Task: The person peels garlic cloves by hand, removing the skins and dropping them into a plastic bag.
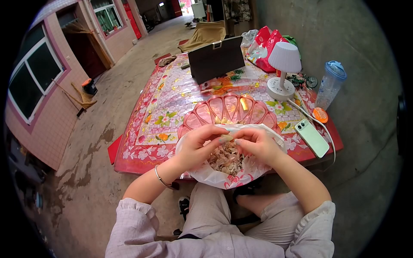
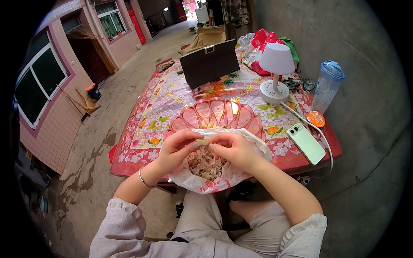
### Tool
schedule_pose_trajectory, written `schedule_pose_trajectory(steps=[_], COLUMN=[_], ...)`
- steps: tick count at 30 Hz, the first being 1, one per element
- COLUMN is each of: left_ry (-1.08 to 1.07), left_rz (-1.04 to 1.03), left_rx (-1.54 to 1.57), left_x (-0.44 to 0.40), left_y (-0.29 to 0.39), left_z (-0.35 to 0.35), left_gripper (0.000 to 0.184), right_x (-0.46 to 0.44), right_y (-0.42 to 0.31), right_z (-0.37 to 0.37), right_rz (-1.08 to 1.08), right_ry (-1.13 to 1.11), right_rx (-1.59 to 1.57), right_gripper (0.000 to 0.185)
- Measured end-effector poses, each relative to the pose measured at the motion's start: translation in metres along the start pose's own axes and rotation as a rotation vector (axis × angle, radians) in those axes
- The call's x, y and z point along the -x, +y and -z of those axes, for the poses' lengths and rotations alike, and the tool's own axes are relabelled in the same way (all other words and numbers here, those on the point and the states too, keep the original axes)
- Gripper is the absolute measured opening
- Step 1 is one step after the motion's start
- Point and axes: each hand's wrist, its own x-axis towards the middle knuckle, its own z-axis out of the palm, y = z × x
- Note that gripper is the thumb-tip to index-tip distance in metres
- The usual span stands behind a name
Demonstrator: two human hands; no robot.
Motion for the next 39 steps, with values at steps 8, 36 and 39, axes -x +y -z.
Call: schedule_pose_trajectory(steps=[8,36,39], left_ry=[-0.012,-0.101,-0.051], left_rz=[-0.111,0.145,0.142], left_rx=[-0.186,0.157,0.2], left_x=[-0.002,0.0,0.001], left_y=[0.008,0.011,0.005], left_z=[0.0,0.003,0.003], left_gripper=[0.018,0.018,0.019], right_x=[0.0,0.005,0.004], right_y=[-0.001,0.0,0.008], right_z=[0.001,-0.004,-0.005], right_rz=[-0.007,0.188,0.271], right_ry=[0.037,0.068,0.167], right_rx=[-0.011,0.05,0.104], right_gripper=[0.015,0.016,0.021])
